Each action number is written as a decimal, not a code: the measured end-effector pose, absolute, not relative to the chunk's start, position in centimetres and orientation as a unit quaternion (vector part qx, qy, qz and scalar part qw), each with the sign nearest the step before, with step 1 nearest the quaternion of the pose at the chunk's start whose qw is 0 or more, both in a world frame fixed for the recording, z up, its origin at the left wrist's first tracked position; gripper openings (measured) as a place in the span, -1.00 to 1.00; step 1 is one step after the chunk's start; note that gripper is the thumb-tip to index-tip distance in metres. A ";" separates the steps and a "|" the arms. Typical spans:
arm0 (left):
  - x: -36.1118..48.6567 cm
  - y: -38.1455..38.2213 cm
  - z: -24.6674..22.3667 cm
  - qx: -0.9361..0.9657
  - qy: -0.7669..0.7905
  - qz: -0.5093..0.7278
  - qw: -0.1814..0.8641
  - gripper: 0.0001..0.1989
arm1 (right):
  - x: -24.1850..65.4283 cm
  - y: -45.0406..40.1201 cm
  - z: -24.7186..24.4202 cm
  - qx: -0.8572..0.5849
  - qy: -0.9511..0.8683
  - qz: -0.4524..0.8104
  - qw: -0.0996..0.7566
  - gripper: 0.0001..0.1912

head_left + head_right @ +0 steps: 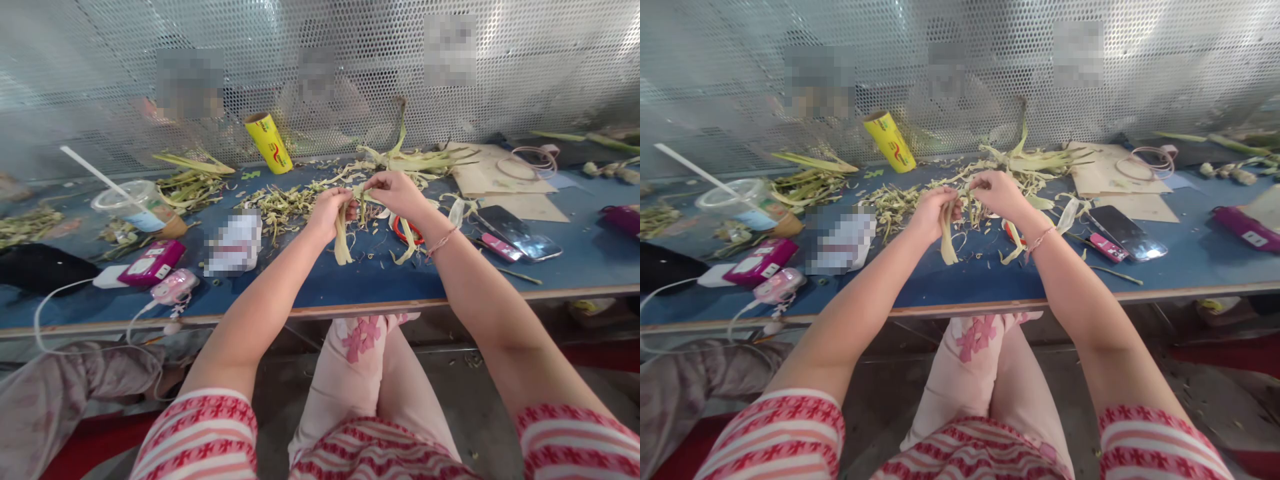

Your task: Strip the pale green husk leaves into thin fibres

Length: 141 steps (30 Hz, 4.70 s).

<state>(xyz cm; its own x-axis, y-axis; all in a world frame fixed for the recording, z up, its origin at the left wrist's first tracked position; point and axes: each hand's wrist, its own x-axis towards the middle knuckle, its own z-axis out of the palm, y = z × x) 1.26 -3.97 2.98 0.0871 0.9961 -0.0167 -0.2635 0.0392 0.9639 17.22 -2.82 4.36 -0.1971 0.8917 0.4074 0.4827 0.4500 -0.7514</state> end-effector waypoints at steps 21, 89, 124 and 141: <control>0.1 -3.8 3.6 0.481 0.424 0.481 0.598 -0.80 | 18.8 -2.7 4.7 -0.415 -0.814 0.204 0.352 -0.73; -0.7 -2.9 3.1 0.688 0.449 0.475 0.314 -0.87 | 17.9 -1.7 3.3 -0.516 -0.749 0.096 0.405 -0.81; -2.7 -2.5 4.9 0.395 0.360 0.575 0.620 -0.90 | 17.9 -2.8 4.0 -0.484 -0.803 -0.073 0.339 -0.77; -1.9 -1.9 2.8 0.594 0.354 0.489 0.531 -0.89 | 18.1 -3.1 3.9 -0.446 -0.771 -0.210 0.404 -0.66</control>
